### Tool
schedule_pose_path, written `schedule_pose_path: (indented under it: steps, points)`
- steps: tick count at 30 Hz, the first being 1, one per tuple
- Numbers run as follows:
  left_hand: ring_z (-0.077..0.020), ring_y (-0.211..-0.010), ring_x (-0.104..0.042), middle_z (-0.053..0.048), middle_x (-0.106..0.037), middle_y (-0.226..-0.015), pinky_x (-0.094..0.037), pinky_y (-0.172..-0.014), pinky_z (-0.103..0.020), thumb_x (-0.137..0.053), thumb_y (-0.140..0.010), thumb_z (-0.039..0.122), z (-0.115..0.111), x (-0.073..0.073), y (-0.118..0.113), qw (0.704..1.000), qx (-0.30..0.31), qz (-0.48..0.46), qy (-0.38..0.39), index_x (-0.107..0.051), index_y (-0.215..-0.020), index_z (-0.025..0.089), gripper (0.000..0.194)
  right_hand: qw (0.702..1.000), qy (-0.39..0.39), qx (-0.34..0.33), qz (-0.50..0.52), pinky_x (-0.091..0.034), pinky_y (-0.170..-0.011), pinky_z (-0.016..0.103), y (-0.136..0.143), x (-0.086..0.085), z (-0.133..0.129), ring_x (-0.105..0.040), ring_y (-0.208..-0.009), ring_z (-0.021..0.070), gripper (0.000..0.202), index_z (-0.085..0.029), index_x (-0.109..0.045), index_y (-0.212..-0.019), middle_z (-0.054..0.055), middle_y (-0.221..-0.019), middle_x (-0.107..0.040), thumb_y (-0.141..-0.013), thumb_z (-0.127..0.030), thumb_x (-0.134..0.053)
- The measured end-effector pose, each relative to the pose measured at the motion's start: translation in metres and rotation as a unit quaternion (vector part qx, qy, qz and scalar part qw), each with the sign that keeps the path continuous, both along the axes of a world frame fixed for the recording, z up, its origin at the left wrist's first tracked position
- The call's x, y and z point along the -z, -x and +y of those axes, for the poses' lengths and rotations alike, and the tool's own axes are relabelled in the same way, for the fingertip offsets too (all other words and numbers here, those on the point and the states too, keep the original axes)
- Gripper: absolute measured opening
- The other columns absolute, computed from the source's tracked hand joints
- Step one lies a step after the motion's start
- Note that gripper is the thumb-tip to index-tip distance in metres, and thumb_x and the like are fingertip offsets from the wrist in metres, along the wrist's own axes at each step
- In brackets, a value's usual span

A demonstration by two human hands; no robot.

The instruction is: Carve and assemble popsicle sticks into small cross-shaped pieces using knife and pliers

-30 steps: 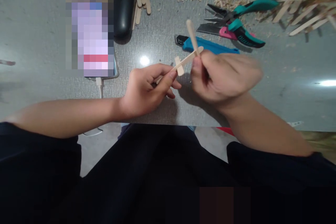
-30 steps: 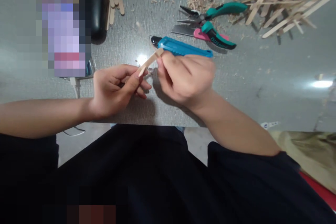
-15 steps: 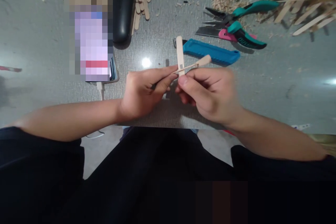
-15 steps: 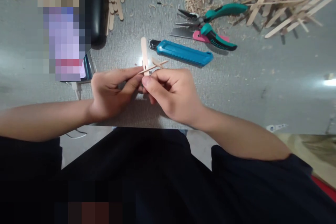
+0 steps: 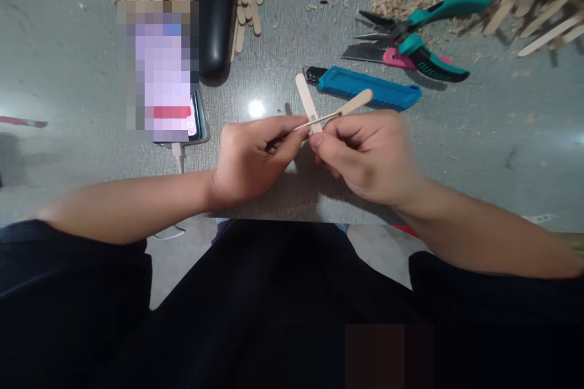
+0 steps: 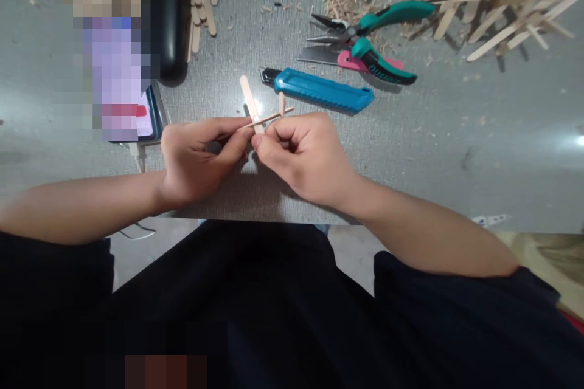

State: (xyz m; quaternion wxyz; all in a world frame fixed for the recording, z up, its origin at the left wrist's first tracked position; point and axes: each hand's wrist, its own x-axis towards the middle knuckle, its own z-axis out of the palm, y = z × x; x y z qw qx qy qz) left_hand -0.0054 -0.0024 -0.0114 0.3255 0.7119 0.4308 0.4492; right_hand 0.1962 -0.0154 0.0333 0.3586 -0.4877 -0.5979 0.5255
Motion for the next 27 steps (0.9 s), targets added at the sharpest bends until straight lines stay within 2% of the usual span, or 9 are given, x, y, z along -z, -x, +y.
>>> schedule_pose_path:
  steps: [3, 6, 11, 14, 17, 19, 21, 24, 27]
  points:
    - [-0.0131, -0.065, -0.078, -0.001, -0.089, -0.082, -0.060, -0.063, -0.025, -0.081, -0.105, 0.026, 0.000, -0.003, -0.001, 1.000, -0.005, -0.010, 0.010, -0.095, -0.106, 0.023, 0.014, 0.999, 0.039, -0.016, 0.027, -0.025, -0.043, 0.031, 0.000, 0.000, 0.003, -0.041, -0.044, 0.0094, 0.050, -0.024, -0.059, -0.060, -0.004, -0.048, -0.051, -0.104, -0.029, -0.081]
    - [-0.0143, -0.070, -0.080, -0.003, -0.092, -0.090, -0.063, -0.066, -0.026, -0.080, -0.108, 0.030, 0.000, -0.006, 0.000, 1.000, -0.005, -0.008, 0.027, -0.094, -0.108, 0.024, 0.016, 0.995, 0.073, -0.026, 0.056, -0.029, -0.044, 0.029, 0.002, -0.001, 0.004, -0.044, -0.043, 0.0094, 0.047, -0.023, -0.063, -0.063, -0.005, -0.048, -0.055, -0.106, -0.030, -0.079]
    - [-0.0131, -0.067, -0.080, -0.003, -0.090, -0.088, -0.062, -0.061, -0.022, -0.080, -0.110, 0.039, 0.003, -0.006, 0.000, 0.993, -0.010, -0.034, 0.111, -0.093, -0.108, 0.023, 0.021, 0.991, 0.097, -0.046, 0.074, -0.034, -0.047, 0.029, 0.005, -0.005, 0.003, -0.046, -0.045, 0.0099, 0.045, -0.023, -0.064, -0.063, -0.004, -0.049, -0.057, -0.106, -0.027, -0.075]
    - [-0.0114, -0.063, -0.079, -0.004, -0.088, -0.088, -0.062, -0.058, -0.020, -0.079, -0.112, 0.046, 0.009, 0.000, -0.002, 0.984, -0.025, -0.075, 0.161, -0.090, -0.110, 0.020, 0.029, 0.991, 0.094, -0.064, 0.068, -0.029, -0.045, 0.029, 0.001, -0.007, 0.002, -0.044, -0.043, 0.0093, 0.044, -0.023, -0.061, -0.062, -0.004, -0.048, -0.055, -0.105, -0.020, -0.069]
    - [-0.0123, -0.067, -0.080, -0.005, -0.089, -0.094, -0.067, -0.062, -0.022, -0.078, -0.112, 0.053, 0.016, 0.009, -0.002, 0.981, -0.042, -0.102, 0.159, -0.088, -0.116, 0.021, 0.034, 0.989, 0.053, -0.114, 0.072, -0.021, -0.044, 0.030, -0.010, -0.009, 0.003, -0.035, -0.043, 0.0071, 0.047, -0.023, -0.050, -0.059, -0.007, -0.048, -0.045, -0.102, -0.013, -0.065]
    - [-0.0153, -0.077, -0.084, -0.006, -0.090, -0.099, -0.071, -0.068, -0.025, -0.076, -0.113, 0.058, 0.018, 0.015, -0.001, 0.982, -0.042, -0.108, 0.148, -0.087, -0.122, 0.024, 0.037, 0.986, -0.004, -0.151, 0.071, -0.020, -0.047, 0.031, -0.017, -0.011, 0.003, -0.031, -0.046, 0.0066, 0.047, -0.023, -0.044, -0.060, -0.007, -0.051, -0.042, -0.102, -0.012, -0.064]
    - [-0.0193, -0.091, -0.088, -0.006, -0.091, -0.108, -0.074, -0.077, -0.029, -0.073, -0.113, 0.061, 0.018, 0.018, 0.001, 0.985, -0.030, -0.104, 0.134, -0.086, -0.127, 0.026, 0.039, 0.985, -0.073, -0.149, 0.043, -0.023, -0.050, 0.033, -0.021, -0.012, 0.004, -0.034, -0.049, 0.0081, 0.046, -0.024, -0.044, -0.065, -0.006, -0.055, -0.044, -0.103, -0.014, -0.067]
    - [-0.0250, -0.115, -0.087, -0.007, -0.089, -0.131, -0.076, -0.097, -0.040, -0.068, -0.116, 0.062, 0.015, 0.016, 0.006, 0.992, -0.008, -0.091, 0.092, -0.086, -0.128, 0.029, 0.040, 0.984, -0.149, -0.091, -0.035, -0.030, -0.055, 0.036, -0.020, -0.009, 0.005, -0.039, -0.052, 0.0119, 0.041, -0.025, -0.050, -0.070, -0.004, -0.059, -0.049, -0.104, -0.016, -0.071]
    - [-0.0288, -0.132, -0.082, -0.008, -0.086, -0.142, -0.067, -0.120, -0.053, -0.067, -0.116, 0.060, 0.010, 0.007, 0.010, 0.998, -0.002, -0.070, -0.002, -0.088, -0.123, 0.030, 0.037, 0.984, -0.154, -0.043, -0.083, -0.037, -0.058, 0.038, -0.013, 0.001, 0.004, -0.046, -0.055, 0.0152, 0.037, -0.027, -0.059, -0.074, -0.002, -0.064, -0.058, -0.108, -0.028, -0.073]
